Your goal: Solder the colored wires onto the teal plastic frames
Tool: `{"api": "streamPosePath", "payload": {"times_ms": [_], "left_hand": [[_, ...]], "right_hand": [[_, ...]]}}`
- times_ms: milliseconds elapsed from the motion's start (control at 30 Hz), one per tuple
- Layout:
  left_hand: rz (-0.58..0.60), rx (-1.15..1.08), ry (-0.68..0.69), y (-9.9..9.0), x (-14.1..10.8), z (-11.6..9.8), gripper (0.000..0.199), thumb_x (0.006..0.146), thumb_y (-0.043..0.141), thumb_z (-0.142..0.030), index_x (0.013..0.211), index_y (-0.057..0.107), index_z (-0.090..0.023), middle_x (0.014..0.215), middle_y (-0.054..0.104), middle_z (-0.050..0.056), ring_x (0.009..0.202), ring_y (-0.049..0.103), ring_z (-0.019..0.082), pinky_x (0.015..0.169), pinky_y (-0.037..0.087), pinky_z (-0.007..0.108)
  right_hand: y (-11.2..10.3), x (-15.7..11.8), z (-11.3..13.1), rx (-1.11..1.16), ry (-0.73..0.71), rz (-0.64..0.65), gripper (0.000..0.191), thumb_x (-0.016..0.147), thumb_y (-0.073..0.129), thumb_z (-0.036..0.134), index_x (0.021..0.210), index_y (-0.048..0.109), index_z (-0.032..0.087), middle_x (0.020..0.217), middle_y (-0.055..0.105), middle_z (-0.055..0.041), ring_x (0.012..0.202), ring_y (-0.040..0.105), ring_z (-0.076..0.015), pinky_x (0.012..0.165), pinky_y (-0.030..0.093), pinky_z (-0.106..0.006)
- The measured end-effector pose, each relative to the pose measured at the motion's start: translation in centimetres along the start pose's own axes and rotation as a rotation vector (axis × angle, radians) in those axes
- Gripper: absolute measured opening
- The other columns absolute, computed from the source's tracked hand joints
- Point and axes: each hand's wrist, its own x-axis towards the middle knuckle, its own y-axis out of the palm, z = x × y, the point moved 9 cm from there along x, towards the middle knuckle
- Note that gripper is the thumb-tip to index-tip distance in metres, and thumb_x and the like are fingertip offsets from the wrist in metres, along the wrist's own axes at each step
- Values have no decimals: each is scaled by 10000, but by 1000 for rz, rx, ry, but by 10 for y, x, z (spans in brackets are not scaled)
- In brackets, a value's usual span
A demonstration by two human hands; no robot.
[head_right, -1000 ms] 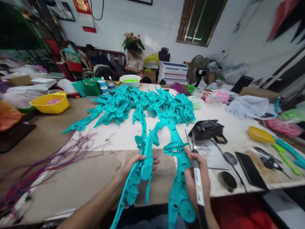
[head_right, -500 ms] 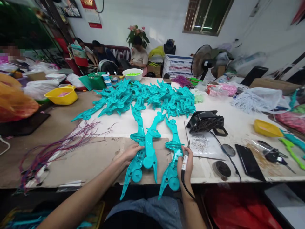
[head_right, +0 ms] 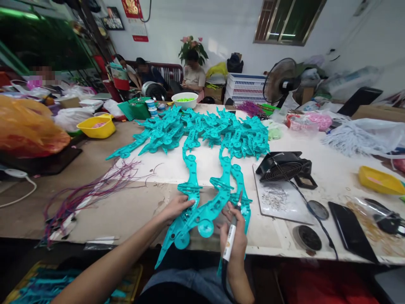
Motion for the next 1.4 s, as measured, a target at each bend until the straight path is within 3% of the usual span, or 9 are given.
{"api": "streamPosePath", "payload": {"times_ms": [133, 233, 433, 600, 733, 867, 1100, 1267, 1400], "left_hand": [[-97, 319, 95, -15, 16, -13, 406, 697, 686, -415, 473, 435, -188, 454, 393, -27, 600, 526, 177, 606, 362, 259], [-144, 431, 157, -10, 24, -26, 393, 703, 693, -367, 459, 432, -205, 460, 387, -8, 686, 578, 232, 692, 385, 288], [-169, 540, 233, 3, 26, -32, 286, 723, 688, -355, 533, 522, -219, 547, 548, 59, 809, 637, 297, 792, 420, 333], [-132, 737, 240, -12, 42, -43, 409, 771, 638, -471, 489, 504, -208, 525, 543, 72, 722, 636, 296, 733, 407, 330], [-420, 679, 341, -54, 102, -120, 306, 830, 594, -464, 920, 661, -180, 867, 679, 119, 940, 626, 283, 829, 416, 320], [-556, 609, 316, -71, 195, -197, 464, 826, 638, -322, 1232, 543, -118, 1328, 541, 200, 1286, 439, 307, 1026, 324, 360], [-485, 449, 204, -62, 286, -225, 130, 790, 662, -210, 799, 615, -89, 851, 674, 191, 989, 605, 302, 800, 411, 336], [-330, 243, 238, -65, 273, -235, 264, 928, 462, -291, 724, 546, -146, 462, 347, -47, 457, 409, 103, 514, 317, 222], [-249, 69, 298, -77, 195, -222, 319, 960, 367, -360, 701, 441, -191, 491, 207, -85, 403, 214, 70, 450, 223, 191]], "right_hand": [[-13, -1, -3, -111, 38, -69, 411, 851, 507, 280, 1250, 424, 227, 1340, 547, -140, 1098, 634, -255, 796, 574, -379], [-7, 9, 19, -325, -197, -67, 349, 862, 552, 306, 1194, 481, 224, 1270, 604, -117, 1216, 546, -269, 1005, 463, -474], [53, 26, 11, -464, -368, 344, 356, 873, 526, 250, 1226, 514, 208, 1282, 580, -121, 1283, 476, -288, 1027, 438, -532], [41, 38, -15, -524, -274, 352, 401, 882, 466, 208, 1283, 489, 187, 1265, 563, -140, 1208, 531, -272, 973, 495, -487], [30, 43, -19, -581, -302, 295, 392, 865, 500, 200, 1257, 522, 196, 1174, 590, -137, 1132, 569, -282, 897, 536, -465], [25, 44, -20, -606, -341, 229, 400, 843, 551, 222, 1243, 540, 227, 1122, 595, -124, 1055, 604, -279, 819, 567, -431], [19, 39, -31, -556, -336, 173, 427, 816, 551, 195, 1236, 538, 270, 1101, 605, -112, 1015, 611, -285, 779, 562, -396], [19, 39, -31, -549, -337, 188, 421, 826, 549, 214, 1243, 537, 274, 1123, 595, -110, 1029, 600, -279, 781, 559, -393], [26, 42, -21, -611, -337, 235, 429, 844, 531, 192, 1268, 516, 252, 1130, 603, -116, 1062, 574, -289, 814, 543, -429]]}}
